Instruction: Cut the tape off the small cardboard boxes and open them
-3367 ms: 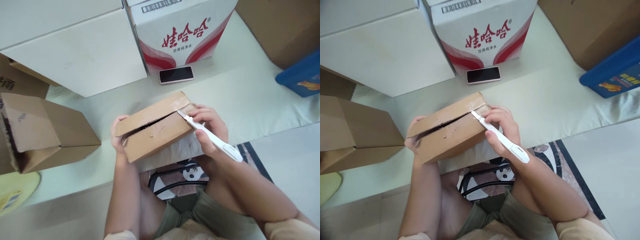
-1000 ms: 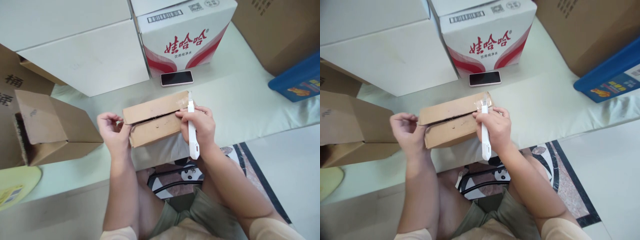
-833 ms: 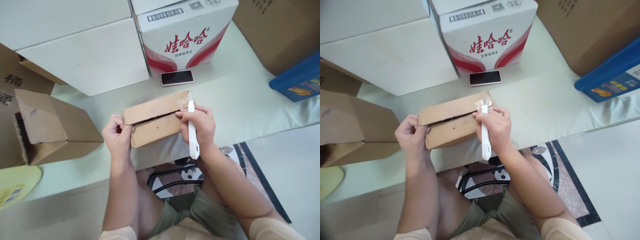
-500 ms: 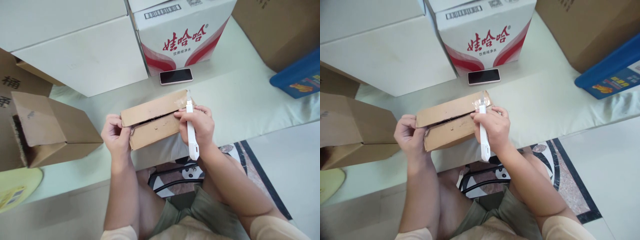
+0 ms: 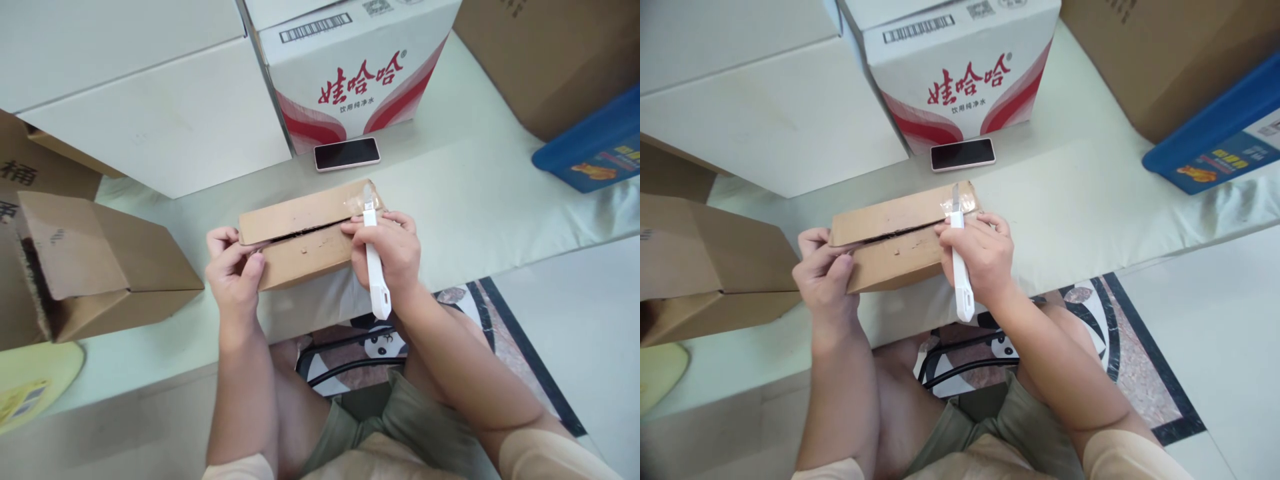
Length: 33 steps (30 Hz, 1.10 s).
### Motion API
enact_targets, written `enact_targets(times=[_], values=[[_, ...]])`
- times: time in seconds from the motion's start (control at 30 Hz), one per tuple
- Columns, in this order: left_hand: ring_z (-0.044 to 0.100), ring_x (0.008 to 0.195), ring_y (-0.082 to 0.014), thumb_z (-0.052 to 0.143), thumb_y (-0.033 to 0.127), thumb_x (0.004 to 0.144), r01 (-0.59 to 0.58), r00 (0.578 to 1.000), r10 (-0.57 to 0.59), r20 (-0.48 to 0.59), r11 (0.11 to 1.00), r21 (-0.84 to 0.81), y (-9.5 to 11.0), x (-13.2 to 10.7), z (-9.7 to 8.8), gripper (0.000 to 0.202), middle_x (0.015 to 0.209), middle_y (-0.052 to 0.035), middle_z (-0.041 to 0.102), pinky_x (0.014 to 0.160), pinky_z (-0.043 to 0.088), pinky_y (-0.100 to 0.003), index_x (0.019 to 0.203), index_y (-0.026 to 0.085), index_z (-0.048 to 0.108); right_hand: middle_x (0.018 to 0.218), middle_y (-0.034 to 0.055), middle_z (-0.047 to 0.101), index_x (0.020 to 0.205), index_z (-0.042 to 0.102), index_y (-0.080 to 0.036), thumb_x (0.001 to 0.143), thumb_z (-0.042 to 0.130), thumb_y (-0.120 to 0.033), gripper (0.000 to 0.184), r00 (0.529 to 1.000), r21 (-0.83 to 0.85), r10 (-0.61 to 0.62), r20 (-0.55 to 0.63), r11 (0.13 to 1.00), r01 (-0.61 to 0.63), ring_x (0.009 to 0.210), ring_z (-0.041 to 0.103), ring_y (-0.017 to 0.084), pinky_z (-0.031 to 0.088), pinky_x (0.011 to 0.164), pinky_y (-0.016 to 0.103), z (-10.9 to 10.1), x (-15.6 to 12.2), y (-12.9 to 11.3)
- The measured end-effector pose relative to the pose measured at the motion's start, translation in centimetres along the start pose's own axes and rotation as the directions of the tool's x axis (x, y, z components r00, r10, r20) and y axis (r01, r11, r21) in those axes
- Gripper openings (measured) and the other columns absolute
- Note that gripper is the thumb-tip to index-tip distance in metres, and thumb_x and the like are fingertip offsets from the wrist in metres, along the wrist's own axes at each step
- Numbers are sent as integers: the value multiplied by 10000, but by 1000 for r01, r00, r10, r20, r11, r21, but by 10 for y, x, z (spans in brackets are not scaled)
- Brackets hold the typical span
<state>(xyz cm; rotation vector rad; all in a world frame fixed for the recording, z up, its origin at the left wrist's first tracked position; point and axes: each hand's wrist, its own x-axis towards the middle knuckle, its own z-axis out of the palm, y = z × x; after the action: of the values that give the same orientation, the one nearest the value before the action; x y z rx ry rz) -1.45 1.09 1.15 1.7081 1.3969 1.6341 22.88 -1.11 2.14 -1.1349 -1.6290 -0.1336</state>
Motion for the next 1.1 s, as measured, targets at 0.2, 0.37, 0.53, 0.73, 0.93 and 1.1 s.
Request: enact_targets(times=[0.2,0.37,0.53,0.73,0.93,1.1], values=[[507,971,-267,812,550,759,30,1000,-30,-5,1000,-9,0,-2,0,279,885,-57,509,935,464,-461,743,274,781,884,-86,839,879,523,-293,866,624,-36,276,1000,8,-19,-3,1000,19,866,827,174,504,899,400,0,1,-1],[493,871,-249,765,514,808,79,996,-79,-37,997,-14,0,-2,2,412,741,-33,417,831,456,-418,562,245,573,895,-95,840,872,536,-295,852,645,-16,300,999,56,-21,35,998,19,885,826,174,488,907,397,0,2,-3],[492,841,-229,776,447,784,69,989,-68,-133,998,6,1,-2,5,453,735,-22,398,809,439,-399,525,228,476,856,-84,833,842,547,-282,855,646,-21,280,999,43,-35,1,998,35,874,822,165,489,907,381,2,2,-4],[532,905,-240,779,542,795,71,985,-69,-159,997,7,2,-2,9,380,782,-28,455,836,458,-389,622,242,622,860,-71,837,831,551,-280,872,625,-34,260,999,14,-41,-15,999,41,864,822,164,499,891,387,3,3,-5],[541,913,-236,770,486,793,82,985,-82,-149,997,-5,0,-2,9,319,810,-32,464,875,480,-393,650,232,640,849,-78,838,829,542,-285,865,626,-47,255,999,14,-35,-24,999,36,861,820,155,493,893,372,3,3,-5],[547,951,-249,758,484,801,81,988,-78,-132,997,13,-2,-3,6,289,826,-38,489,920,487,-413,682,236,666,844,-73,837,830,543,-282,863,632,-33,266,999,24,-30,-21,999,30,855,820,159,484,896,372,2,3,-5]])
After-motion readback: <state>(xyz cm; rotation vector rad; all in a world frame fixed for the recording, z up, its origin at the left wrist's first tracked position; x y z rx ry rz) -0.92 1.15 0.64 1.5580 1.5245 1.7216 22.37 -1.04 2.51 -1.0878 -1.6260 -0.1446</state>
